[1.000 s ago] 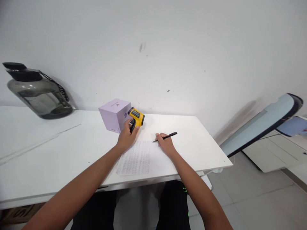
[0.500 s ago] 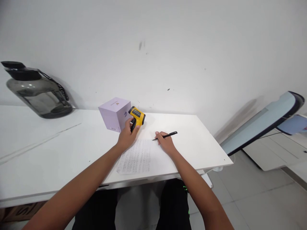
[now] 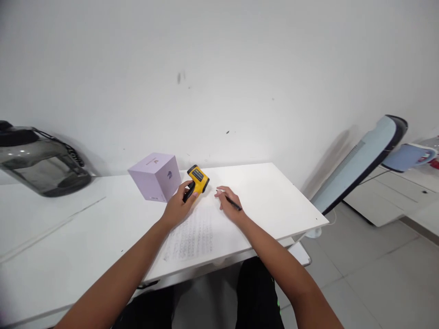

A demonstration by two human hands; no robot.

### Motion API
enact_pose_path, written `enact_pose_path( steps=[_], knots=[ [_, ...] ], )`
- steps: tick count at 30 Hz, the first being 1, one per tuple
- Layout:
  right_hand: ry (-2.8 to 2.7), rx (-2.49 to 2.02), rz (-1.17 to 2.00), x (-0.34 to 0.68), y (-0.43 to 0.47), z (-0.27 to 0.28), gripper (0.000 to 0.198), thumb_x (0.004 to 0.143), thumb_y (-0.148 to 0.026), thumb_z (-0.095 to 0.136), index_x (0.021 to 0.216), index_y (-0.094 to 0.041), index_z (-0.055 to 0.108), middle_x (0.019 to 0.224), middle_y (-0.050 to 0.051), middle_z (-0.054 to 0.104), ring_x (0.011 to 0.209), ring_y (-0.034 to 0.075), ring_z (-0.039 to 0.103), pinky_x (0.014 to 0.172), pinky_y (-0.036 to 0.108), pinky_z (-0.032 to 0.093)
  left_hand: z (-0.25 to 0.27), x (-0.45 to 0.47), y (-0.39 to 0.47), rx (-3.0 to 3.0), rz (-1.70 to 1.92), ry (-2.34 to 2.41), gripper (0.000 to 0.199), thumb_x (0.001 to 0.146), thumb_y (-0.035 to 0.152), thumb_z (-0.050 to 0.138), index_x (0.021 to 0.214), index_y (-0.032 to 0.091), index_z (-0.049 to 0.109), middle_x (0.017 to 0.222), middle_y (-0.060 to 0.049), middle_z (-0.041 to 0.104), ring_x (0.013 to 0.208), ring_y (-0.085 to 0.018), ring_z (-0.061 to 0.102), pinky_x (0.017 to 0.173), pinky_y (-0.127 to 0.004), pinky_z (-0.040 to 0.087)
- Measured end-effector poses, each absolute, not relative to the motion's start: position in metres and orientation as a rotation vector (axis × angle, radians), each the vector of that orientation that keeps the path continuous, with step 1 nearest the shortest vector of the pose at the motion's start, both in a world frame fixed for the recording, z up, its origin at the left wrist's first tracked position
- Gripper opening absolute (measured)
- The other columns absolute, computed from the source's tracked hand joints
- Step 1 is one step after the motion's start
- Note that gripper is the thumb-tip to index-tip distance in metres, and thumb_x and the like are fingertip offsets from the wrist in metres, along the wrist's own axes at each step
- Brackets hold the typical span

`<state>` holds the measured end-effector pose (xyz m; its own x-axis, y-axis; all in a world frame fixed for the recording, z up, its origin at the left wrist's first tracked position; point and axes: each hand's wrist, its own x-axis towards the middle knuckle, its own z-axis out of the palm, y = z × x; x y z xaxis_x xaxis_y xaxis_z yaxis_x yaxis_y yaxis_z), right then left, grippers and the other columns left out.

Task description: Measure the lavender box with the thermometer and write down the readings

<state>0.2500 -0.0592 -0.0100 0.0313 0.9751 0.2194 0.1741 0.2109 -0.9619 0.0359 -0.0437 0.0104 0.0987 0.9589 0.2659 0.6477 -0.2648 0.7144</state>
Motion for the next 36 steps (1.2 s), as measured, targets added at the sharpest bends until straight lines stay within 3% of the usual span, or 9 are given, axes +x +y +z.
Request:
enact_pose_path(
  steps=[4,8,17,36],
  knots=[
    [-1.636,-1.163,0.492,0.248,-0.062,-0.014,0.039,0.099,-0.049,0.045,0.116,-0.024,0.070,0.103,0.008,0.070,0.078,0.018,0.066,0.077,0.032,0.053,0.010,0.035,-0.044,2.001,0.975,1.521,0.058,0.091,0.060,0.046,0.142,0.032,0.046,0.115,-0.005,0.070,0.096,-0.023,0.068,0.080,-0.034,0.050],
    [-1.678,-1.202,0.286,0.248,-0.057,-0.019,0.042,0.101,-0.039,0.042,0.132,-0.023,0.064,0.105,0.009,0.068,0.099,0.021,0.066,0.088,0.034,0.052,0.008,0.035,-0.042,2.034,0.961,1.504,0.057,0.090,0.059,0.048,0.141,0.033,0.046,0.116,-0.004,0.070,0.099,-0.023,0.068,0.080,-0.033,0.050],
    [-1.738,-1.272,0.303,0.248,-0.055,-0.023,0.040,0.102,-0.036,0.042,0.136,-0.030,0.063,0.106,0.006,0.067,0.099,0.020,0.065,0.087,0.032,0.052,0.009,0.036,-0.044,2.032,0.971,1.503,0.057,0.090,0.059,0.050,0.140,0.033,0.047,0.117,-0.004,0.071,0.099,-0.023,0.068,0.083,-0.034,0.051],
    [-1.800,-1.180,0.353,0.247,-0.059,-0.016,0.039,0.104,-0.034,0.040,0.134,-0.028,0.063,0.105,0.007,0.068,0.102,0.021,0.065,0.090,0.034,0.052,0.010,0.036,-0.048,2.046,0.983,1.516,0.054,0.090,0.056,0.050,0.139,0.032,0.047,0.114,-0.004,0.070,0.099,-0.023,0.068,0.084,-0.035,0.051]
  ],
)
